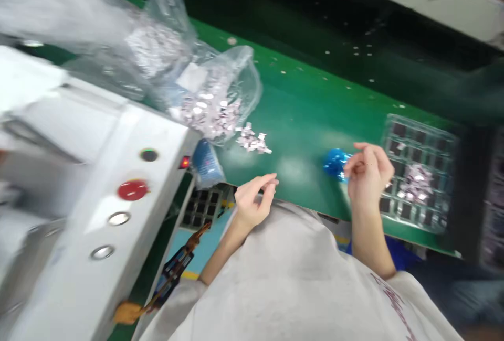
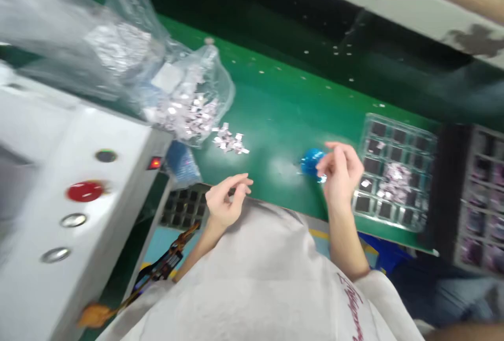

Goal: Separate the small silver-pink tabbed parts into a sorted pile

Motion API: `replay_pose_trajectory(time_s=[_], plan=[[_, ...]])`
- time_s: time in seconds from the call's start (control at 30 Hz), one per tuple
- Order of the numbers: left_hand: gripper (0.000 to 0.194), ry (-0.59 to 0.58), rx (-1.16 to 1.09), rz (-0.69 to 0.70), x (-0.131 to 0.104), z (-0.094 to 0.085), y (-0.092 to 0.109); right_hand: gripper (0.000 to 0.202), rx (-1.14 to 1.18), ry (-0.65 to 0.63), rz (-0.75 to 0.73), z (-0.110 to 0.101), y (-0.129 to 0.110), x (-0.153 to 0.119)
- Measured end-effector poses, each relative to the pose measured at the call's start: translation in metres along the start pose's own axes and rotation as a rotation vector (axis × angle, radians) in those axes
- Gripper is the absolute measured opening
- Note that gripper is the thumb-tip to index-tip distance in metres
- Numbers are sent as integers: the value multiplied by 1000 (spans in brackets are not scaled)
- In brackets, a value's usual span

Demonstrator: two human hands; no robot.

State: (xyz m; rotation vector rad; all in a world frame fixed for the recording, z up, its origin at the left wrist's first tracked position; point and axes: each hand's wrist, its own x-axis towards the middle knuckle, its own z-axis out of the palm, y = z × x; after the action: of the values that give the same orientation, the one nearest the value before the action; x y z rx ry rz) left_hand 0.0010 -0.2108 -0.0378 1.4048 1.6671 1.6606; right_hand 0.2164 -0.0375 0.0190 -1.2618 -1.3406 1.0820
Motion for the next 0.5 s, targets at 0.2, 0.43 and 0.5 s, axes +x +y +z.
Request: replay_pose_trajectory(time_s=[0.2, 0.43, 0.5], plan=[[29, 841, 222, -472, -54, -52, -32, 21, -327, -680, -415, 64, 12, -45], [31, 791, 38, -562, -34, -67, -45, 37, -794, -1089, -1047, 162, -1, -95], [28, 825, 44, -549, -29, -63, -44, 42, -832, -1037, -1117, 176, -3, -101]])
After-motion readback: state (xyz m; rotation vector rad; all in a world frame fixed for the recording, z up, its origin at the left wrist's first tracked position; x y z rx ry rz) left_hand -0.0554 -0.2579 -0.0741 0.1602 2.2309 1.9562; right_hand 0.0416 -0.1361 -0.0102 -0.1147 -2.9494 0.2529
